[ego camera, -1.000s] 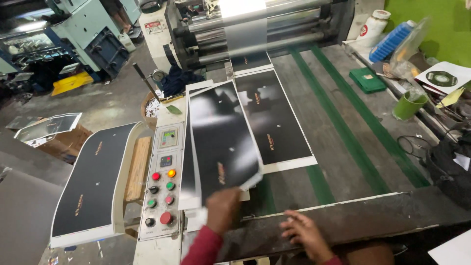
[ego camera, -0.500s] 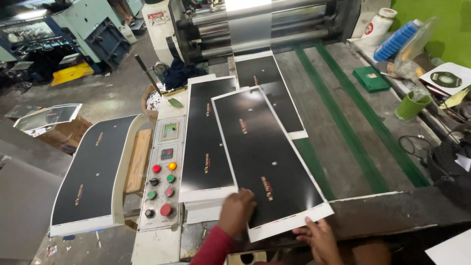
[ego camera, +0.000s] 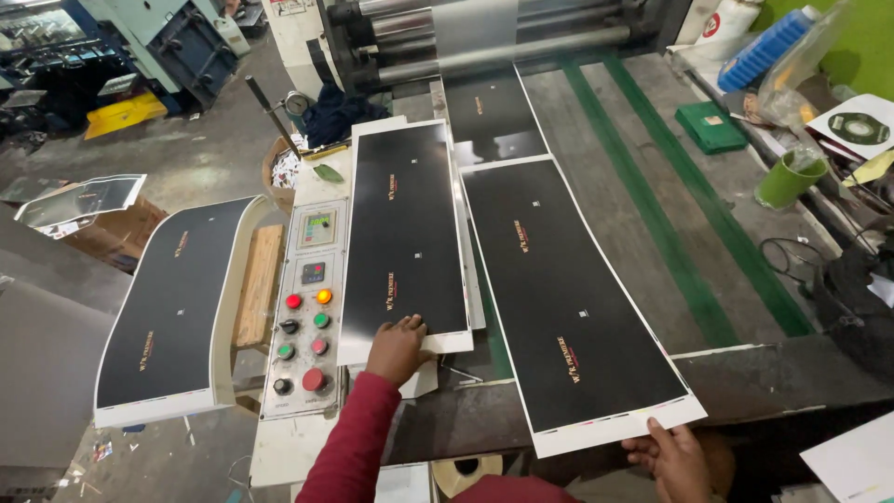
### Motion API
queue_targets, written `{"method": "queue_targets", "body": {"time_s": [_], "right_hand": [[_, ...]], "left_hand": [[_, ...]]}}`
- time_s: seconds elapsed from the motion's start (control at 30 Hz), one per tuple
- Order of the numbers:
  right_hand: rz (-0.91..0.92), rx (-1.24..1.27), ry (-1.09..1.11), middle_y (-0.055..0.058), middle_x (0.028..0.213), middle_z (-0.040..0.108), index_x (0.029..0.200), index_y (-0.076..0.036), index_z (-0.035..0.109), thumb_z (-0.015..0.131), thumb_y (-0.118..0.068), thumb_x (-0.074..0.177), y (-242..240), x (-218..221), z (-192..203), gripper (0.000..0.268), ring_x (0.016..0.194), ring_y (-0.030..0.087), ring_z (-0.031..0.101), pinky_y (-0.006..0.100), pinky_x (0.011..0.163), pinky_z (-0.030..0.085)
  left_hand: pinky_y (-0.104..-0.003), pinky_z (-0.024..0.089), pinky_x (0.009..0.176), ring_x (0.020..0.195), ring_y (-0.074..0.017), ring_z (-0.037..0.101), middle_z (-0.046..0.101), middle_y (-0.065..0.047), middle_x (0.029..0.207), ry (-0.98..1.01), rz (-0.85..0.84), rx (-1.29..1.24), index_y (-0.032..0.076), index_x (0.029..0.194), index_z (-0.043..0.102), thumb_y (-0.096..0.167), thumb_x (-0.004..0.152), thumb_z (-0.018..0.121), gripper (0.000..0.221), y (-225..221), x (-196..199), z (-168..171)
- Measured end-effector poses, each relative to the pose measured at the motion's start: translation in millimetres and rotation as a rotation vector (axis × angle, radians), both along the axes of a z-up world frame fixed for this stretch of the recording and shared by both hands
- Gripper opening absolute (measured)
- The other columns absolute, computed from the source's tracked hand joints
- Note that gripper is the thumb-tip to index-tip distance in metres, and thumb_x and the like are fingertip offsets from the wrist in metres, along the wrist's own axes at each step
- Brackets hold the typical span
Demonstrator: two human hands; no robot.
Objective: The person aligns and feeds printed black sheets into an industrial machine.
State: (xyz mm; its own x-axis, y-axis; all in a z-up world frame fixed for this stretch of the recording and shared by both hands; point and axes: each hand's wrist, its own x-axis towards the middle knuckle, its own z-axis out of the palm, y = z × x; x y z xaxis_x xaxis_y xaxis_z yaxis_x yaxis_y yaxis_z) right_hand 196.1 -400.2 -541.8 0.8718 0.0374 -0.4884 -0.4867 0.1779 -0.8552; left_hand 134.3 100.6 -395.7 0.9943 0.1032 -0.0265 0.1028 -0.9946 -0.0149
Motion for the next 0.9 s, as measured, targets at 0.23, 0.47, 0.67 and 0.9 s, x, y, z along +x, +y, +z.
{"method": "queue_targets", "body": {"time_s": [0.23,0.47,0.67,0.9], "right_hand": [[-0.004,-0.061,0.086,0.022,0.093,0.07,0.131,0.0,0.053,0.052,-0.02,0.105,-7.5,-13.4,-1.4,0.032,0.078,0.029,0.07,0.04,0.061,0.055],[0.008,-0.046,0.056,0.019,0.094,0.071,0.129,-0.001,0.054,0.053,-0.018,0.104,7.8,-27.6,22.8,0.031,0.078,0.028,0.07,0.039,0.06,0.055],[-0.005,-0.048,0.048,0.02,0.098,0.071,0.128,0.0,0.055,0.055,-0.019,0.103,24.4,-30.0,26.6,0.031,0.079,0.027,0.072,0.038,0.059,0.056],[0.093,-0.016,-0.019,0.019,0.099,0.072,0.123,0.002,0.059,0.058,-0.019,0.101,62.2,-9.9,51.7,0.03,0.078,0.028,0.073,0.037,0.058,0.057]], "left_hand": [[-0.039,0.06,0.072,0.078,-0.0267,0.075,0.078,-0.011,0.097,-0.284,-0.015,-0.306,0.014,0.112,0.076,0.025,0.096,0.07,0.02,17.7,-2.3,37.3],[-0.039,0.059,0.062,0.067,-0.0262,0.074,0.078,-0.013,0.087,-0.763,-0.065,-0.145,0.006,0.097,0.074,0.014,0.096,0.067,0.01,-30.7,-21.3,107.6],[-0.038,0.063,0.065,0.073,-0.0262,0.077,0.079,-0.015,0.093,-0.636,-0.056,-0.199,0.006,0.098,0.075,0.016,0.095,0.068,0.013,-61.9,-31.8,61.4],[-0.039,0.062,0.063,0.073,-0.0284,0.077,0.08,-0.014,0.097,-0.603,-0.05,-0.356,0.005,0.097,0.076,0.016,0.094,0.068,0.014,-77.7,-42.7,52.6]]}}
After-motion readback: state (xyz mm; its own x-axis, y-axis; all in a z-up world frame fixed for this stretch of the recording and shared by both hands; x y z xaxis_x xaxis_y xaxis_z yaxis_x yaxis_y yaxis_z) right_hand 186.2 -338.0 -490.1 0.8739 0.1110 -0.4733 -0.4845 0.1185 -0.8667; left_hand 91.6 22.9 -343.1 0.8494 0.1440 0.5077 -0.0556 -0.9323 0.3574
